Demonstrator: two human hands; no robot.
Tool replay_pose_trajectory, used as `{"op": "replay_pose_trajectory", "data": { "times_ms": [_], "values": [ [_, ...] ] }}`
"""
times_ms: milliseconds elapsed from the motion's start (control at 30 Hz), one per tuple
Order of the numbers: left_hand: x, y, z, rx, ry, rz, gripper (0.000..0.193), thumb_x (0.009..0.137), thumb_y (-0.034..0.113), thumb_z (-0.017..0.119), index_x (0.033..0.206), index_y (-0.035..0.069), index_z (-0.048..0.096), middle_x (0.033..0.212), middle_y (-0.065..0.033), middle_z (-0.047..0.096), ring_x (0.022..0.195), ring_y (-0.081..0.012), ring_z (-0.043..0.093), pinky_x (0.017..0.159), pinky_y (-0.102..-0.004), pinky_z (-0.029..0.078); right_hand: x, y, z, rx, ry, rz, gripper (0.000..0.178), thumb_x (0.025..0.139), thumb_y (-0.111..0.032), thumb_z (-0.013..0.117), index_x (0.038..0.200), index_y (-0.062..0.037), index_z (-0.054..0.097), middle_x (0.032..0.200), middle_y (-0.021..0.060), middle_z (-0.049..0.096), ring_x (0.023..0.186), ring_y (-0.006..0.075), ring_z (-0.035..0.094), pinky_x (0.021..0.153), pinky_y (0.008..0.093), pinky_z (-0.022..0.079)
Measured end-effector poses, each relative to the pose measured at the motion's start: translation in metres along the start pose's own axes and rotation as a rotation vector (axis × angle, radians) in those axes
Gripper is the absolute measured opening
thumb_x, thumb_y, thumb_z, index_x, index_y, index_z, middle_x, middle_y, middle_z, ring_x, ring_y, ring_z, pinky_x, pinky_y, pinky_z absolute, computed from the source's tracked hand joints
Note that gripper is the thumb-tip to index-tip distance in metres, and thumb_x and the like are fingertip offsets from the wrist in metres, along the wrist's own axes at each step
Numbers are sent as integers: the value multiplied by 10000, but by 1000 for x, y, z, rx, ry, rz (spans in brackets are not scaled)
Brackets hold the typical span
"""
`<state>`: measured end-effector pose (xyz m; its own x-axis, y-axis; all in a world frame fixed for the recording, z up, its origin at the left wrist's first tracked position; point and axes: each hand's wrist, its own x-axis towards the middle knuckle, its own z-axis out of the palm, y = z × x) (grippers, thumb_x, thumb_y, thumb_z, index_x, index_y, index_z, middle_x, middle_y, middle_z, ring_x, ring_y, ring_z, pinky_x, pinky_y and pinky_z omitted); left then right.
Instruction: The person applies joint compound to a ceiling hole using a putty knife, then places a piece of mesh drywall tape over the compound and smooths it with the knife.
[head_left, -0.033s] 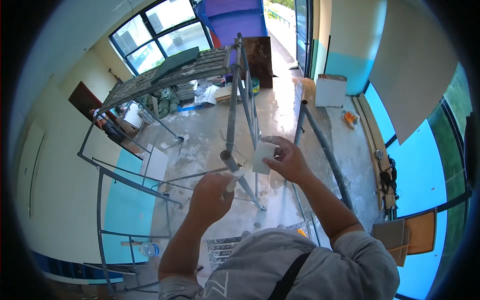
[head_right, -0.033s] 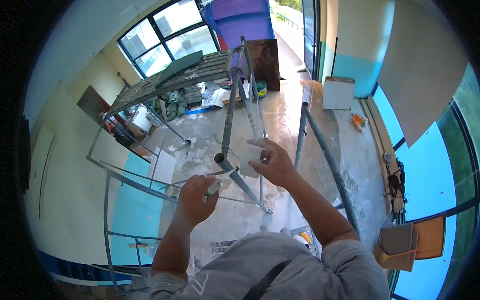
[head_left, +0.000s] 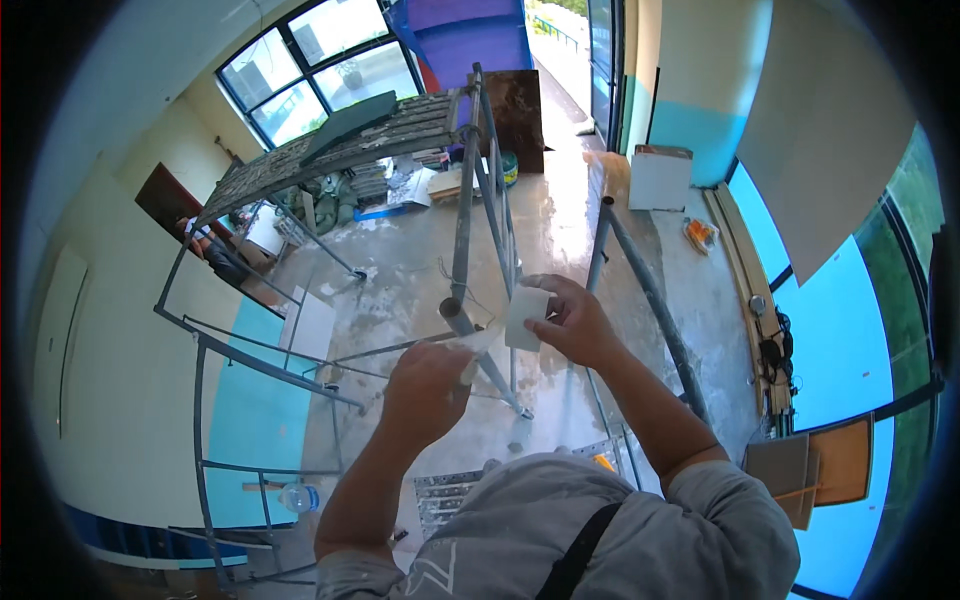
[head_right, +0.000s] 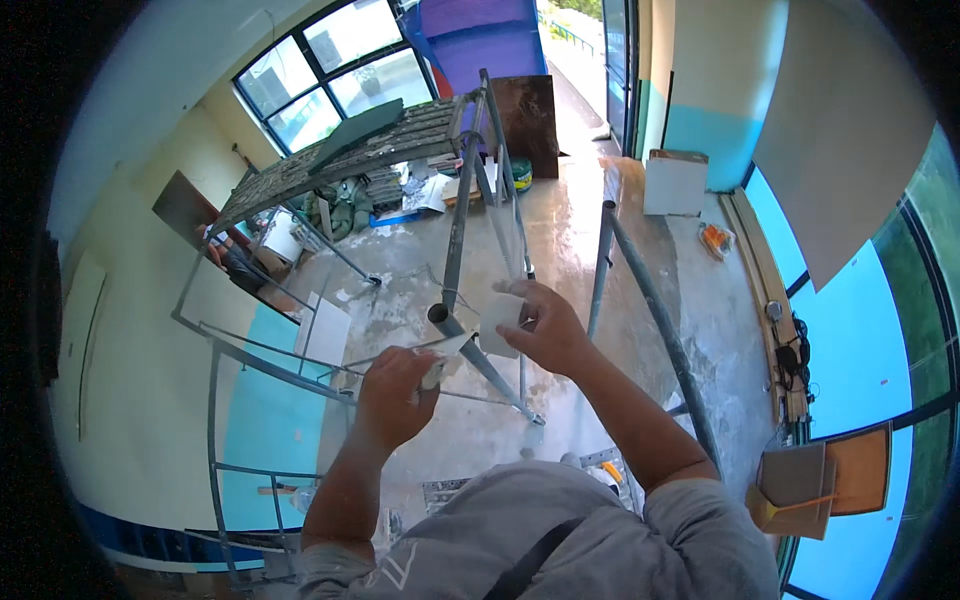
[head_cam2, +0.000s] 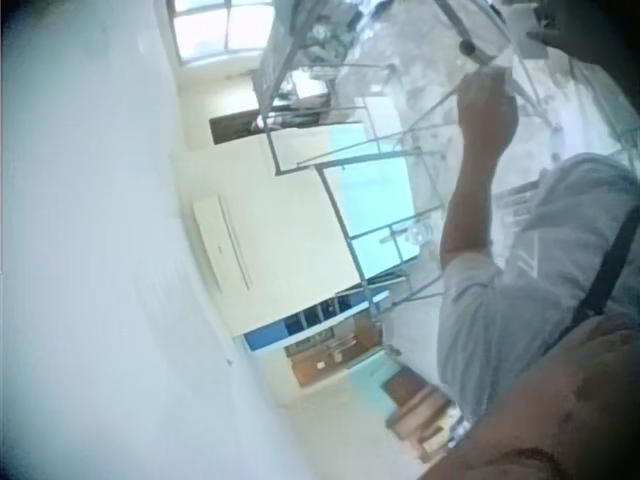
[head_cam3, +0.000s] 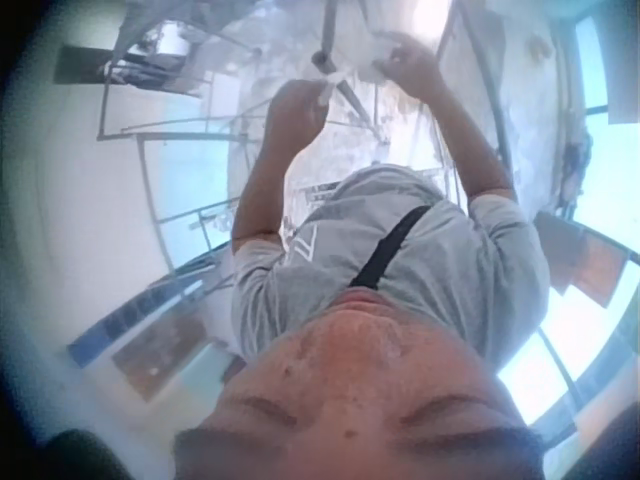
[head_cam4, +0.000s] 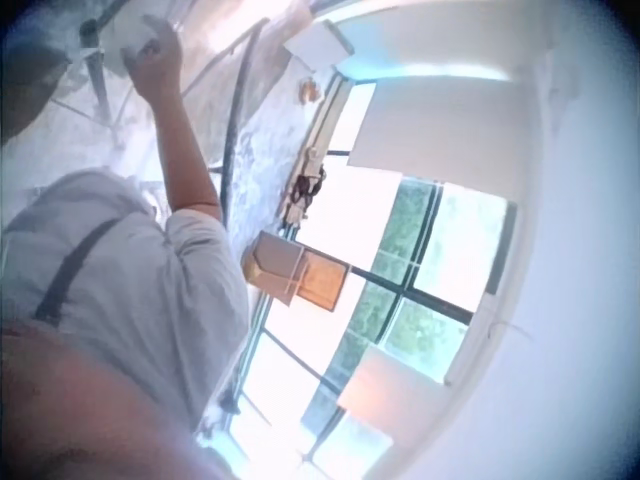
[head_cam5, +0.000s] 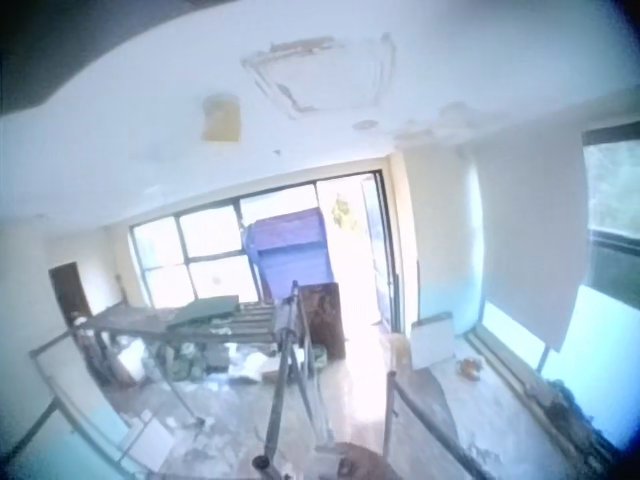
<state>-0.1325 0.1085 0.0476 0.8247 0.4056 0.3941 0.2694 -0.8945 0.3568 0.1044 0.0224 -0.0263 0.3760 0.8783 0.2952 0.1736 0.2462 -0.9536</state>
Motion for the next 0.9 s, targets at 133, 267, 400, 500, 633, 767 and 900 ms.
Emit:
{"op": "replay_pose_trajectory", "data": {
  "times_ms": [133,267,400,500,633,767,900],
  "values": [
    [10,1,16,129,9,263,292,696,30,691,977,77,630,904,-81,659,877,-284,614,807,-403,481,-14,7,12,-79,-64,56,512,764,-35,704,1254,9,561,1225,144,569,830,158,648,741,265,526],
    [12,1,21,109,-42,379,285,711,27,685,984,81,624,908,-65,649,867,-264,608,791,-412,481,-22,-7,23,-116,-88,123,504,748,-19,697,1233,15,567,1222,145,577,781,165,642,738,270,525],
    [11,1,20,59,-74,419,270,726,40,676,987,74,617,892,-70,638,860,-267,601,779,-414,480,-30,-3,33,-213,-74,69,502,743,-27,690,1228,18,568,1203,167,590,758,192,645,745,283,525],
    [10,1,21,77,-133,419,245,744,58,660,985,68,616,892,-80,633,844,-271,592,771,-414,478,-34,14,39,-428,-66,-64,518,742,-53,691,1240,6,562,1220,199,582,833,272,654,809,336,516],
    [3,-32,37,178,-248,303,182,767,75,609,948,66,617,824,-92,608,780,-288,574,720,-416,460,-41,-7,50,-412,-112,150,546,732,-79,699,1255,-9,558,1258,229,559,944,342,633,882,381,488],
    [-5,-56,26,142,-258,252,102,798,88,565,889,70,608,743,-97,577,717,-302,559,676,-430,444,-36,-13,52,-380,-53,190,581,721,-60,702,1281,-30,548,1271,207,549,848,273,597,791,336,481],
    [-5,-38,4,23,-73,328,151,771,70,616,922,67,603,764,-94,594,723,-294,559,677,-423,443,-38,-4,58,-401,-30,190,600,717,-32,695,1296,-33,540,1288,181,544,670,159,596,650,263,504]
  ]
}}
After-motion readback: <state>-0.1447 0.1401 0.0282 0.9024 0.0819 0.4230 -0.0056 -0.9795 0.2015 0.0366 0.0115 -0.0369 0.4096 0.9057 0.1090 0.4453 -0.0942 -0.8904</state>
